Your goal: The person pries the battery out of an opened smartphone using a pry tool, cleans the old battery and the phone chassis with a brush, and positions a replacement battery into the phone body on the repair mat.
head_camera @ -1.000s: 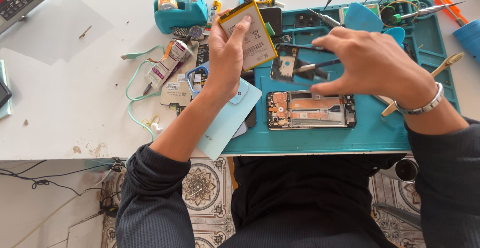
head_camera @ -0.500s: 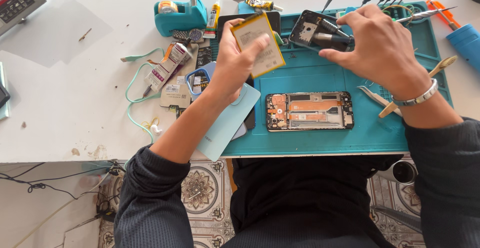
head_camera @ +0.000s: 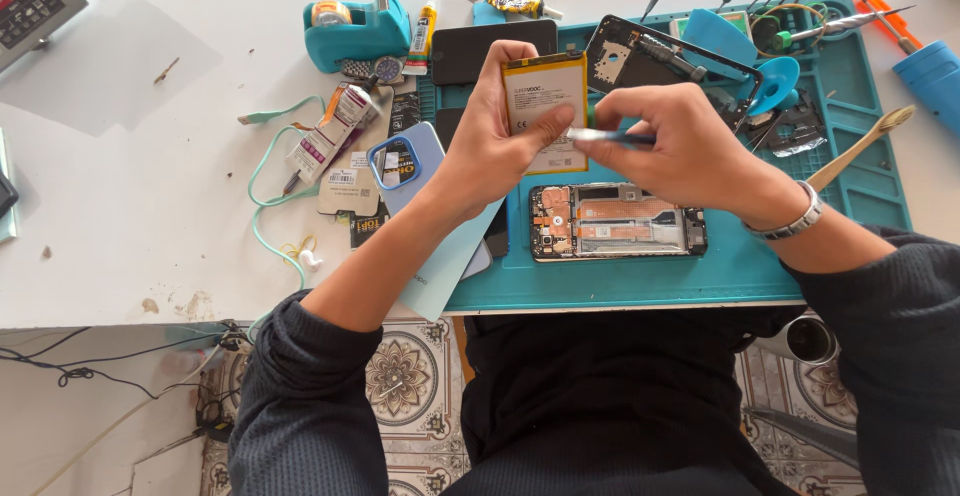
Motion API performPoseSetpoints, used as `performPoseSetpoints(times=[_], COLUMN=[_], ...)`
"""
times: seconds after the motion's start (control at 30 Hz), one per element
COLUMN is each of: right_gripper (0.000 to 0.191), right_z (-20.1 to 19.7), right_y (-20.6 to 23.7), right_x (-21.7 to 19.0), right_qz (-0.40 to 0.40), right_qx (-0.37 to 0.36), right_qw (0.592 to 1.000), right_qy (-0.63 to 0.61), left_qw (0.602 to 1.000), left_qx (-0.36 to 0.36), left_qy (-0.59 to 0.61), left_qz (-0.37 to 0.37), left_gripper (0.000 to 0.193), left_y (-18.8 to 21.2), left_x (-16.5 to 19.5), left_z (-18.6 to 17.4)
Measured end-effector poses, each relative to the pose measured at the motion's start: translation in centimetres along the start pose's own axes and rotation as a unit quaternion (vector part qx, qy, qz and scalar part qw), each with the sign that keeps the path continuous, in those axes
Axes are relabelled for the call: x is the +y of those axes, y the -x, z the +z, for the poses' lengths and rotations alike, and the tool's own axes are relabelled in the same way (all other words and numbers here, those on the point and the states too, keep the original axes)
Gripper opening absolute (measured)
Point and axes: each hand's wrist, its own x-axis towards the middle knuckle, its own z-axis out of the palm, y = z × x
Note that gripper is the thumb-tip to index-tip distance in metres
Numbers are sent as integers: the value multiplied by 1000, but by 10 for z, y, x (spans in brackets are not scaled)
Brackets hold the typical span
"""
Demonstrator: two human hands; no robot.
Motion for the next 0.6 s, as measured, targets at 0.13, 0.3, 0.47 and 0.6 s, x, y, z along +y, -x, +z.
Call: performPoseSetpoints(times=[0.13,0.3,0.47,0.6], right_gripper=[21,25,22,30], right_z=[-3,-3,8,8], right_y=[-2,-2,0,-1], right_x=[-1,-6,-18,-25], right_qz=[36,-91,-154,-102], right_qx=[13,-88,-224,-255], right_qw=[999,988,960,952], right_qy=[-10,89,59,132], left_qw=[999,991,992,989], left_qx=[21,67,52,37], left_qy=[-22,-84,-98,-127], left_qz=[41,76,59,72], left_gripper=[46,36,36,35], left_y=[0,-9,-9,-6], left_x=[-3,-12,-17,-13], left_z=[0,-14,-16,-13])
